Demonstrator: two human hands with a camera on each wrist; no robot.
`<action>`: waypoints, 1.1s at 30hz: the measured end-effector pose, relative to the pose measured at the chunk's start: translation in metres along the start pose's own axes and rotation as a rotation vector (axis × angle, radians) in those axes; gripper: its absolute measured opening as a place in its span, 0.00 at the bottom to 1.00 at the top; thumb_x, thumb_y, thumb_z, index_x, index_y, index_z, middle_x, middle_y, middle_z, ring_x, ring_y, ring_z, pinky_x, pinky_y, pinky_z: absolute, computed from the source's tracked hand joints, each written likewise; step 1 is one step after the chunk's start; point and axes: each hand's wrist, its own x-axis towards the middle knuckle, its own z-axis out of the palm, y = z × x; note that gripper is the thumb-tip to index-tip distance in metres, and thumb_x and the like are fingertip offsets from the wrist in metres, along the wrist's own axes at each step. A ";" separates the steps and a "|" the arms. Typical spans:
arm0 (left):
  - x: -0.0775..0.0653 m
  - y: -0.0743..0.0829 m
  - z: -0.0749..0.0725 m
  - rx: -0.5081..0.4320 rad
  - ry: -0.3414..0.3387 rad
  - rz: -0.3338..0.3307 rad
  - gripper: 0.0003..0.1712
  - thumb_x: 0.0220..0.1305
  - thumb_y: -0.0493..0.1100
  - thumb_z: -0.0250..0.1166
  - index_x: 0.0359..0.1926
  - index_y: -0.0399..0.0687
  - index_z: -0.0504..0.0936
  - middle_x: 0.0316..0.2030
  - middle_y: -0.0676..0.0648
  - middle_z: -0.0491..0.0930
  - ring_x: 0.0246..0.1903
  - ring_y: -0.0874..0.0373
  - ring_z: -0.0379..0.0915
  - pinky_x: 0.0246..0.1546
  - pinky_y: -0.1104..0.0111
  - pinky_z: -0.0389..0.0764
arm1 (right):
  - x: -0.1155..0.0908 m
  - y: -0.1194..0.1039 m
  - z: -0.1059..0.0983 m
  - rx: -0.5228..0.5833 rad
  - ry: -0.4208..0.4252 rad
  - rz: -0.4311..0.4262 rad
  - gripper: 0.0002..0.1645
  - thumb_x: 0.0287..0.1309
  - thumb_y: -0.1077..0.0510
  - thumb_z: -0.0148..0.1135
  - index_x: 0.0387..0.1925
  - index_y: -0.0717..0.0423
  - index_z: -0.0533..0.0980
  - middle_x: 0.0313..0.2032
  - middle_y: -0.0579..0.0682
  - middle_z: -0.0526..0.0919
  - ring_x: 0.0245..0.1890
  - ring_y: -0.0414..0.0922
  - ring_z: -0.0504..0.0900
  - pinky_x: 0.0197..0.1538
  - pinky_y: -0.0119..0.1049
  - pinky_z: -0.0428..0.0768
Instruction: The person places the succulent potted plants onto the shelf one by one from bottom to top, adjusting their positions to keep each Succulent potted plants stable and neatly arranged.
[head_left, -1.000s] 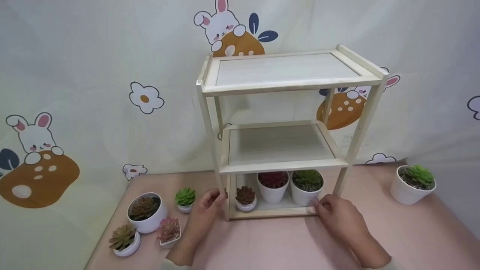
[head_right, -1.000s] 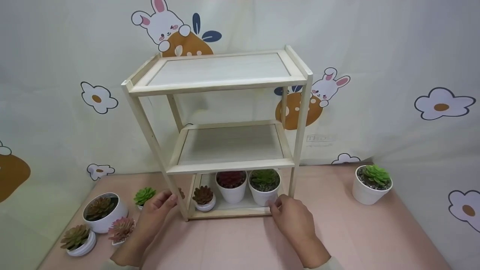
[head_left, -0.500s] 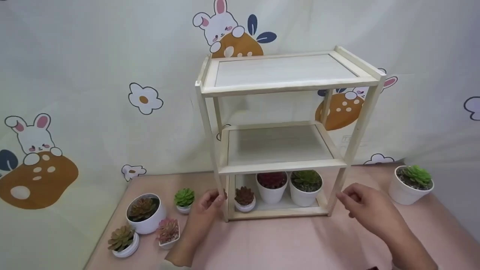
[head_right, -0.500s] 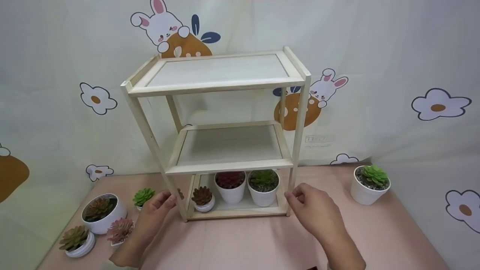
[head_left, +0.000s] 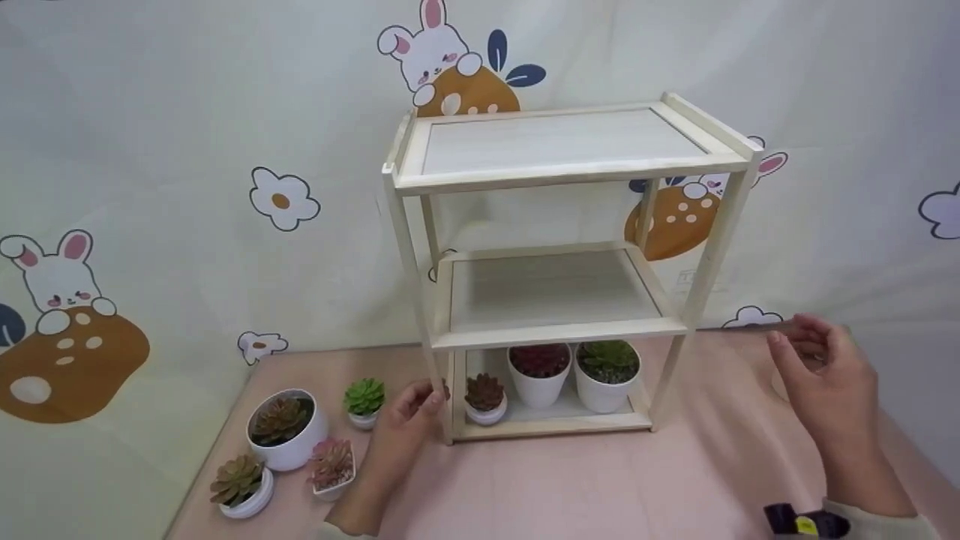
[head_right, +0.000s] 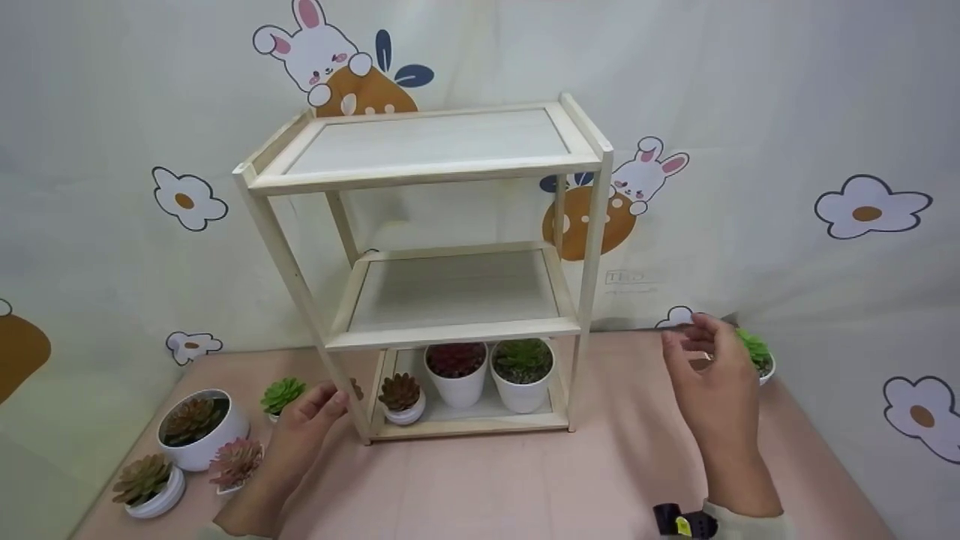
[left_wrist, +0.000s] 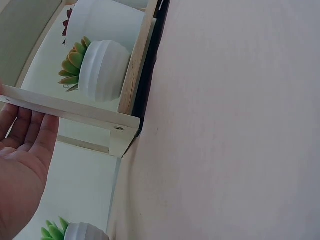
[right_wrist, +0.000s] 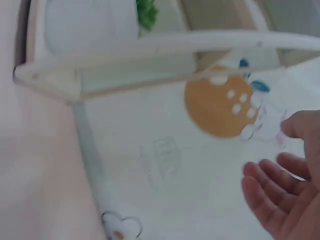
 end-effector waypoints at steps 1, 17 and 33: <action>0.000 0.000 0.000 0.000 -0.001 0.000 0.28 0.64 0.58 0.61 0.56 0.44 0.76 0.50 0.46 0.80 0.56 0.54 0.73 0.54 0.64 0.76 | 0.003 0.006 0.001 0.008 0.024 0.019 0.33 0.61 0.43 0.60 0.64 0.49 0.67 0.53 0.49 0.77 0.44 0.27 0.74 0.44 0.17 0.70; 0.000 0.000 -0.001 0.007 -0.007 0.033 0.26 0.65 0.57 0.60 0.56 0.44 0.77 0.52 0.45 0.79 0.57 0.54 0.72 0.58 0.60 0.73 | 0.024 0.092 0.014 0.151 0.181 0.211 0.56 0.54 0.46 0.67 0.74 0.38 0.41 0.74 0.44 0.46 0.74 0.41 0.45 0.75 0.39 0.46; 0.000 -0.001 -0.002 0.010 -0.012 0.057 0.21 0.66 0.57 0.60 0.53 0.51 0.78 0.51 0.44 0.79 0.56 0.56 0.73 0.58 0.60 0.73 | 0.032 0.123 0.017 0.332 0.037 0.480 0.66 0.52 0.42 0.69 0.73 0.32 0.29 0.76 0.46 0.35 0.75 0.42 0.38 0.74 0.40 0.50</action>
